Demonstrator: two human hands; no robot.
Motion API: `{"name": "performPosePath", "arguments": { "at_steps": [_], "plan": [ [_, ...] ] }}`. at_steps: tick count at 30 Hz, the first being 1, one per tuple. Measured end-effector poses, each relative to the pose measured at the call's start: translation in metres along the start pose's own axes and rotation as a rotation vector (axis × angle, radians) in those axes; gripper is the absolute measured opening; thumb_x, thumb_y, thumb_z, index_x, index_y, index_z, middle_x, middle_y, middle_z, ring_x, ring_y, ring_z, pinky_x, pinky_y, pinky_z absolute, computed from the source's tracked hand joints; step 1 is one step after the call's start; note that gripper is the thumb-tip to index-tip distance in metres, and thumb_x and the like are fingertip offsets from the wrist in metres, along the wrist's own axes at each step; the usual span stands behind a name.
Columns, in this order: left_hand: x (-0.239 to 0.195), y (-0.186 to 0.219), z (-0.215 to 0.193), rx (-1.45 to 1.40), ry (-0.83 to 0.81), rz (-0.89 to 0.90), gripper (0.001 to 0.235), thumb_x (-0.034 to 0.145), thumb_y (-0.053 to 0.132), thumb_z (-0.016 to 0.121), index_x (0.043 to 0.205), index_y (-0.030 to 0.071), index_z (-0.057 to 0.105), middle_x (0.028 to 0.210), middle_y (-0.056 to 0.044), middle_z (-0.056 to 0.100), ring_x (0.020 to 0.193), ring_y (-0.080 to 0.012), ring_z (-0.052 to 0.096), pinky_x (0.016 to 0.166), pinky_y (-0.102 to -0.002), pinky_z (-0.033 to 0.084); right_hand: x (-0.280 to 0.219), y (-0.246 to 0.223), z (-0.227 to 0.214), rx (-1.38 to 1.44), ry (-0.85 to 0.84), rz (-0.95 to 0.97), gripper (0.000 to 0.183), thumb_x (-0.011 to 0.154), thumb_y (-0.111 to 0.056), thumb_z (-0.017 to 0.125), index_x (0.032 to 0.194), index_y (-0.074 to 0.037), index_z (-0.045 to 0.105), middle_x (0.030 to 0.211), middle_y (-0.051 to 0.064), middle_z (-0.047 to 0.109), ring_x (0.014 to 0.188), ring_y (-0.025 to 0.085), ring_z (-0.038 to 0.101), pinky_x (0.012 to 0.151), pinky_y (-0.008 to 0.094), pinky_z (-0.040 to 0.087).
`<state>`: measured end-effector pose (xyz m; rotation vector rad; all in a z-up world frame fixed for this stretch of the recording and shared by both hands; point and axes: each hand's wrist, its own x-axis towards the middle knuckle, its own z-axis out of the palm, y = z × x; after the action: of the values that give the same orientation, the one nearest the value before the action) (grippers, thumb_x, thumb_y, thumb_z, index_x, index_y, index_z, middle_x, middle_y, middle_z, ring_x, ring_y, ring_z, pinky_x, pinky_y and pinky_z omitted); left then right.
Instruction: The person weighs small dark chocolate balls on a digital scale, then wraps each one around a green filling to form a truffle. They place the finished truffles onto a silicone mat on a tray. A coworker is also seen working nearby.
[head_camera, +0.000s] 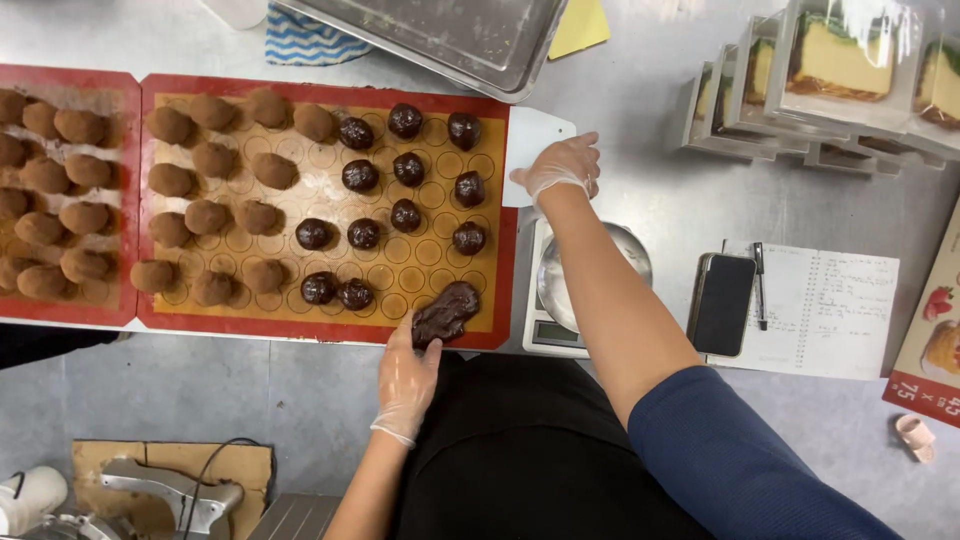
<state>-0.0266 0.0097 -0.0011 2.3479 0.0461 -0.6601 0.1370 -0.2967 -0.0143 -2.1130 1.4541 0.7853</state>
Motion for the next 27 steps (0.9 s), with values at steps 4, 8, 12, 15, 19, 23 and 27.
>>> {"name": "performPosePath", "arguments": {
  "at_steps": [4,8,12,15,19,23,27],
  "plan": [
    [-0.004,-0.007,-0.002,-0.042,0.072,0.102,0.062,0.089,0.016,0.070,0.142,-0.007,0.048,0.128,-0.031,0.061,0.119,-0.0456,0.059,0.102,-0.047,0.047,0.128,0.039,0.085,0.070,0.070,-0.147,0.105,0.077,-0.041,0.082,0.145,0.013,0.023,0.137,0.031,0.050,0.121,0.039,0.061,0.097,0.043,0.056],
    [-0.003,-0.007,-0.017,-0.070,0.056,0.150,0.055,0.091,0.015,0.067,0.140,-0.006,0.051,0.130,-0.029,0.062,0.119,-0.0440,0.060,0.102,-0.046,0.048,0.108,0.062,0.081,0.089,0.258,-0.282,0.070,0.086,-0.045,0.076,0.129,0.007,0.056,0.133,0.026,0.062,0.121,0.038,0.065,0.099,0.045,0.057],
    [-0.001,-0.015,-0.020,-0.082,0.025,0.175,0.055,0.090,0.014,0.068,0.139,-0.005,0.052,0.129,-0.028,0.062,0.119,-0.0426,0.062,0.102,-0.045,0.049,-0.024,0.002,0.007,-0.004,0.166,-0.035,0.125,0.074,-0.060,0.087,0.150,0.012,0.020,0.141,0.029,0.047,0.129,0.039,0.051,0.098,0.050,0.051],
    [0.000,-0.014,-0.024,-0.067,-0.002,0.187,0.056,0.091,0.014,0.069,0.140,-0.005,0.052,0.129,-0.027,0.063,0.119,-0.0409,0.062,0.103,-0.044,0.049,-0.037,-0.015,0.002,0.032,0.127,0.038,0.130,0.067,-0.056,0.091,0.154,0.006,0.017,0.143,0.024,0.049,0.130,0.036,0.055,0.100,0.048,0.052],
    [0.002,-0.022,-0.025,-0.046,-0.033,0.148,0.057,0.090,0.017,0.070,0.141,-0.003,0.052,0.130,-0.025,0.064,0.120,-0.0384,0.063,0.104,-0.043,0.050,-0.013,-0.002,0.011,0.170,0.063,0.041,0.121,0.072,-0.049,0.091,0.151,0.017,0.028,0.141,0.033,0.053,0.122,0.041,0.065,0.101,0.043,0.055],
    [0.011,-0.018,-0.031,-0.016,-0.062,0.185,0.069,0.089,0.019,0.072,0.148,0.000,0.042,0.128,-0.027,0.062,0.118,-0.0403,0.061,0.100,-0.044,0.049,0.007,0.010,0.011,0.188,0.083,-0.116,0.078,0.073,-0.045,0.090,0.119,0.012,0.063,0.125,0.025,0.063,0.115,0.036,0.067,0.099,0.039,0.055],
    [0.019,-0.034,-0.022,0.099,-0.138,0.299,0.069,0.089,0.016,0.071,0.151,0.006,0.042,0.123,-0.028,0.062,0.110,-0.0432,0.061,0.097,-0.045,0.051,-0.045,0.054,-0.017,0.618,0.228,-0.375,0.040,0.087,-0.031,0.077,0.110,0.001,0.073,0.102,0.015,0.076,0.095,0.027,0.072,0.087,0.037,0.055]
  ]
}}
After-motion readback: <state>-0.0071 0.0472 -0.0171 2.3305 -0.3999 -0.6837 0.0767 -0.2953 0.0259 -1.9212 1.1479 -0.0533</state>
